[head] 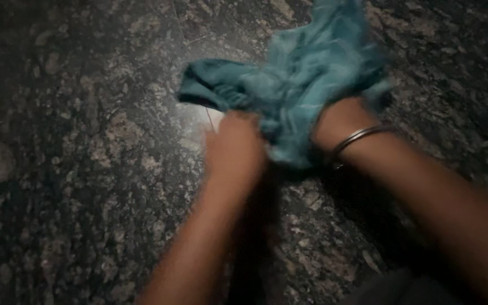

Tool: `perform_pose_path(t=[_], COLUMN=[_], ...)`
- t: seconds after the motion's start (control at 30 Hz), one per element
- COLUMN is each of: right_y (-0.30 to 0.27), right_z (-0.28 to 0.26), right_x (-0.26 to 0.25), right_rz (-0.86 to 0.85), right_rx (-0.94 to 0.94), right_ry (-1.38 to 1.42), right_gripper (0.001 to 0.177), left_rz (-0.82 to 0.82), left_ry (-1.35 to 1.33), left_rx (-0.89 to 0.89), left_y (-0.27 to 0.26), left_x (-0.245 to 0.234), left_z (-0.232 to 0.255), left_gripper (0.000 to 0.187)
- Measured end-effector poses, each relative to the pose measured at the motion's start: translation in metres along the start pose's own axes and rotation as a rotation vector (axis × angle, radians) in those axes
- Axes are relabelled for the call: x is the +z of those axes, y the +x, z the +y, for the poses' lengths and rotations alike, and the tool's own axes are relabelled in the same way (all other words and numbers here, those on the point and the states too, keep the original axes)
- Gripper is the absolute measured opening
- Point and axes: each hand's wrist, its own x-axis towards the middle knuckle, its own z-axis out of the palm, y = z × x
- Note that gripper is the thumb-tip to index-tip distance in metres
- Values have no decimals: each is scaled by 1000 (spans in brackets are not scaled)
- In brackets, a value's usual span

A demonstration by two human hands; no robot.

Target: The person wipes a dark speckled floor using a teal cloth. They repeatedly rub the cloth against the surface, occasionally lifting and repositioning it to cover different areas.

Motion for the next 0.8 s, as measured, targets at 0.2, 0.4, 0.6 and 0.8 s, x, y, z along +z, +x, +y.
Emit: perform_pose_path(t=[0.2, 0.4, 0.6, 0.8], right_y=[-68, -6, 40, -2], right_z=[-65, -12, 81, -4], right_x=[19, -2, -39, 10], right_rz=[-167, 25, 72, 99], right_rx=[-477, -28, 339, -198], right_ry=[-155, -163, -42, -2], right_gripper=[68, 72, 75, 38], left_rz=[-124, 247, -128, -232], left_ry=[122, 204, -12, 322], left_rx=[-679, -43, 245, -101], left_y=[12, 5, -40, 1], left_x=[-55, 9, 68, 0], left_z=[-118, -48, 81, 12], left_gripper=[50, 45, 53, 31])
